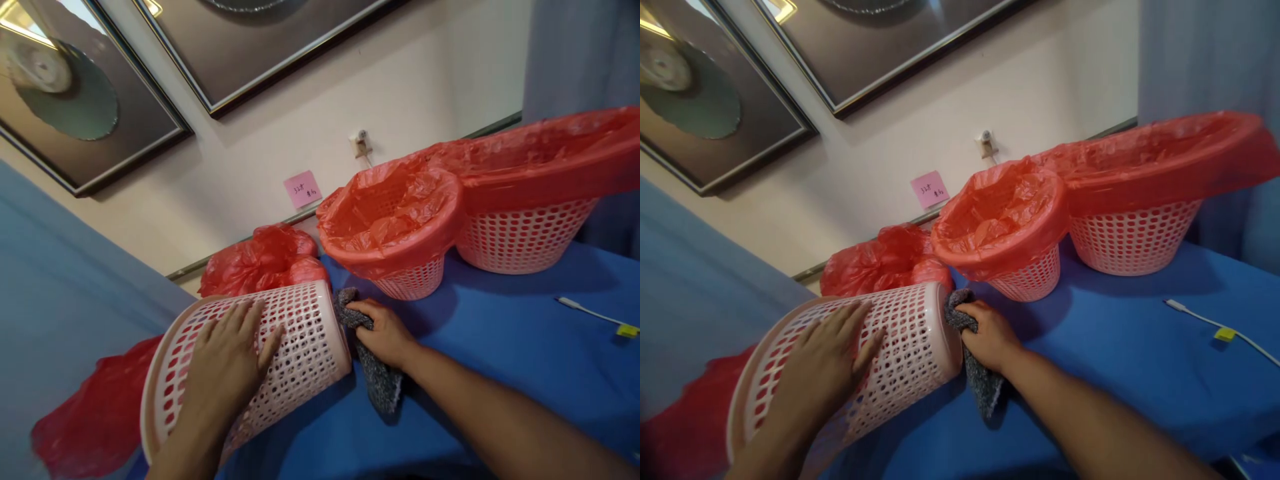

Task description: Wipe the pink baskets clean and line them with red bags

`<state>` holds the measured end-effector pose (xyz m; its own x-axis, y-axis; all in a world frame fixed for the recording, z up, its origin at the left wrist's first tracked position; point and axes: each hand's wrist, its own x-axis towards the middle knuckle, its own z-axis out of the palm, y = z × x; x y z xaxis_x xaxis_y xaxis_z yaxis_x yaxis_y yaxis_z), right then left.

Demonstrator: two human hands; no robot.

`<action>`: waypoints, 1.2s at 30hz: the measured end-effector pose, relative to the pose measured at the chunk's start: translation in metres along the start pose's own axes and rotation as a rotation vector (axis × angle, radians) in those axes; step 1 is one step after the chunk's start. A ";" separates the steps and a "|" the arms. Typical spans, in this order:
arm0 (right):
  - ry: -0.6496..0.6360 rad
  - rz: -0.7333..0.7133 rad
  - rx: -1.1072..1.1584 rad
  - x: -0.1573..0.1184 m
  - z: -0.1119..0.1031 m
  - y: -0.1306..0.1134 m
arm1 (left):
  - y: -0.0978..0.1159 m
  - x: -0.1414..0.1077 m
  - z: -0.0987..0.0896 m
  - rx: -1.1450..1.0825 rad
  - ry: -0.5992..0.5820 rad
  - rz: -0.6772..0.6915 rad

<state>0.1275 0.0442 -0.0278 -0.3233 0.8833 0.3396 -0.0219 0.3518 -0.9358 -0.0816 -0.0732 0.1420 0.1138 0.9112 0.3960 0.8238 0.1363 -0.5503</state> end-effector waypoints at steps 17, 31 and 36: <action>-0.147 0.121 -0.096 0.003 0.016 0.017 | -0.018 -0.009 0.006 -0.062 -0.115 -0.029; -0.118 0.056 -0.096 0.004 0.015 0.010 | -0.012 -0.014 0.003 -0.044 -0.056 -0.032; -0.190 0.053 -0.116 0.002 0.018 0.010 | -0.013 -0.016 0.006 -0.035 -0.009 -0.001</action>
<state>0.1098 0.0439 -0.0377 -0.4939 0.8308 0.2564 0.1054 0.3499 -0.9308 -0.0980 -0.0869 0.1384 0.1082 0.9143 0.3902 0.8428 0.1238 -0.5238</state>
